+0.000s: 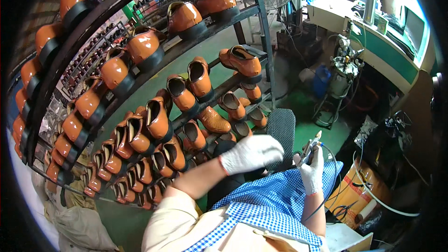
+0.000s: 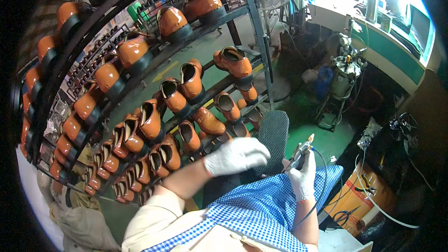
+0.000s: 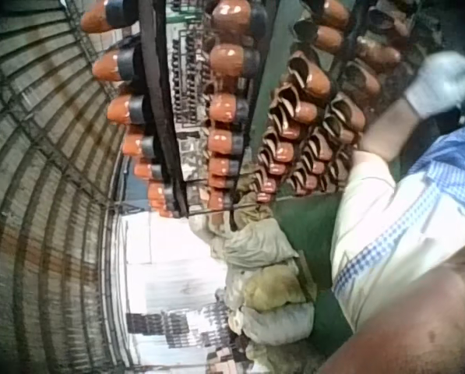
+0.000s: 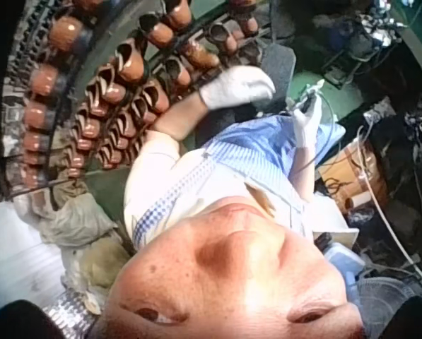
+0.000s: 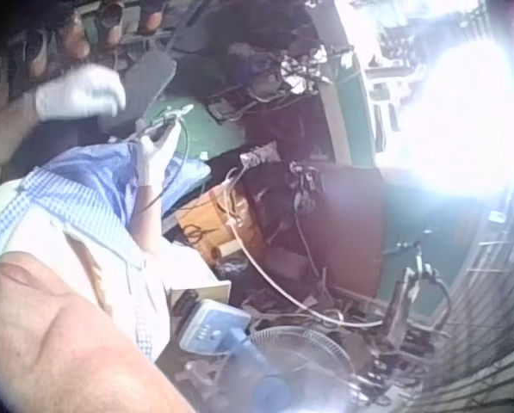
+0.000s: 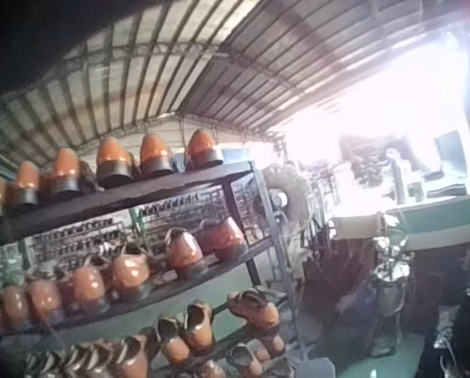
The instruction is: The person repeatedly takes brown leather shoes from a rotating rack and uses a spray gun to apply a glossy finish to the uppers. After spraying each shoe, the person places it back onto the rack. The process is repeated for multiple shoes in a continuous loop.
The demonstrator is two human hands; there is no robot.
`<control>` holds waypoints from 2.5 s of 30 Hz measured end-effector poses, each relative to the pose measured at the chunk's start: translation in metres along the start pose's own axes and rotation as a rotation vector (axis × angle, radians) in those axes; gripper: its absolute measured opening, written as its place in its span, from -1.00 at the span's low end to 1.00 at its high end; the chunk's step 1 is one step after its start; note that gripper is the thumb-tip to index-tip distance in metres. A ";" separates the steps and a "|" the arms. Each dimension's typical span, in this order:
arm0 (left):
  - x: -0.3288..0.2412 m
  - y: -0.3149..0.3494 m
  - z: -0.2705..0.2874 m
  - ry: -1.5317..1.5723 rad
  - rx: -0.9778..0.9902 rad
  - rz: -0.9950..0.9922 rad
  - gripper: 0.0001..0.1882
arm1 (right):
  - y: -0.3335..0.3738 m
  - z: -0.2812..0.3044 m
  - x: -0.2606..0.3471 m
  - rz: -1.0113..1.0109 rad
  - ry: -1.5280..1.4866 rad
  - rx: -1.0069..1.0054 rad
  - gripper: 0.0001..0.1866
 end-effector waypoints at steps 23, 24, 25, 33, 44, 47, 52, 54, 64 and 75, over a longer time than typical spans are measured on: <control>0.059 0.033 -0.121 1.910 0.079 0.728 -0.65 | -0.011 -0.038 0.039 0.300 0.072 -0.115 -0.39; 0.063 0.036 -0.116 1.784 0.080 0.704 -0.66 | -0.012 -0.039 0.042 0.398 0.108 -0.093 -0.39; 0.067 0.037 -0.113 1.685 0.046 0.736 -0.67 | -0.011 -0.038 0.042 0.396 0.280 -0.110 -0.38; 0.089 0.052 -0.118 1.538 -0.019 0.707 -0.66 | 0.000 -0.036 0.026 0.196 0.404 -0.077 -0.42; 0.064 0.043 -0.131 1.632 0.109 0.656 -0.70 | 0.015 -0.014 0.027 0.343 0.334 -0.193 -0.46; 0.060 0.040 -0.128 1.488 0.078 0.654 -0.72 | 0.017 -0.010 0.029 0.337 0.341 -0.210 -0.48; 0.069 0.045 -0.122 1.208 -0.084 0.725 -0.77 | 0.021 -0.007 0.029 0.312 0.356 -0.213 -0.44; 0.069 0.045 -0.122 1.186 -0.098 0.706 -0.78 | 0.021 -0.006 0.028 0.279 0.358 -0.181 -0.42; 0.055 0.041 -0.119 0.968 0.001 0.771 -0.77 | 0.023 -0.006 0.030 0.221 0.417 -0.128 -0.38; 0.026 0.040 -0.058 -0.210 -0.256 0.048 -0.60 | 0.031 0.008 -0.053 0.260 0.651 -0.015 -0.73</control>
Point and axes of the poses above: each hand's wrist, its own y-axis away from the middle knuckle, its own z-axis out of the back of the hand, x = y × z, the point moved 8 cm from there along -y, towards the middle knuckle, and after that the axes turned 4 degrees about z, right-handed, at the moved point
